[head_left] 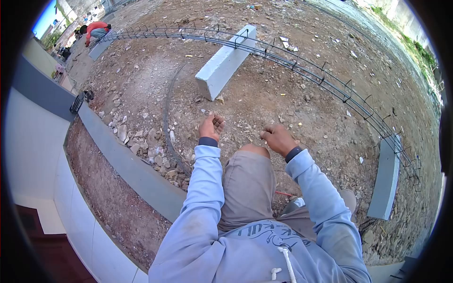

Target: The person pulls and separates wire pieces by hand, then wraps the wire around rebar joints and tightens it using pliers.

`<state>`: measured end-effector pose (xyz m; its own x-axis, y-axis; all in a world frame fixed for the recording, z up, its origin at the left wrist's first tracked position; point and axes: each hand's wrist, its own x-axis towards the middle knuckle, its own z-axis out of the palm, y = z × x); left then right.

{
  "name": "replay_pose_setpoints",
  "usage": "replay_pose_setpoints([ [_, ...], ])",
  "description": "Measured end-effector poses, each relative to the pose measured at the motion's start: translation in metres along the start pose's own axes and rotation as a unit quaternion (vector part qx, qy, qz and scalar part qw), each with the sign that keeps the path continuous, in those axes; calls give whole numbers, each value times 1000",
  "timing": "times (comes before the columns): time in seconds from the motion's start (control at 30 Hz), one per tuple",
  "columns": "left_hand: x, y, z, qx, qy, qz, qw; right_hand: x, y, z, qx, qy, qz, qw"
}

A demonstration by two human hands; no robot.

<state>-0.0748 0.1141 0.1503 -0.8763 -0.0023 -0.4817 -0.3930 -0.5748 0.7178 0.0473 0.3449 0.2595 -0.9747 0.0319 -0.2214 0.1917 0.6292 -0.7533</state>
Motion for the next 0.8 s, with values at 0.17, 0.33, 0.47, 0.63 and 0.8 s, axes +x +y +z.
replay_pose_setpoints([
  [0.17, -13, 0, 11, -40, 35, -36, 998, 0, -6, 27, -87, 47, -45, 994],
  [0.33, -5, 6, 18, -109, 36, -27, 993, 0, -5, 28, -62, 50, -51, 995],
  [0.47, 3, 10, 42, -168, 37, -15, 985, 5, -6, 22, -93, 21, -99, 991],
  [0.63, 4, 9, 51, -181, 16, -15, 983, 4, -2, 17, -113, 33, -89, 989],
  [0.8, 15, 5, 39, -117, 51, -74, 989, -10, 2, 0, -160, 150, -123, 968],
])
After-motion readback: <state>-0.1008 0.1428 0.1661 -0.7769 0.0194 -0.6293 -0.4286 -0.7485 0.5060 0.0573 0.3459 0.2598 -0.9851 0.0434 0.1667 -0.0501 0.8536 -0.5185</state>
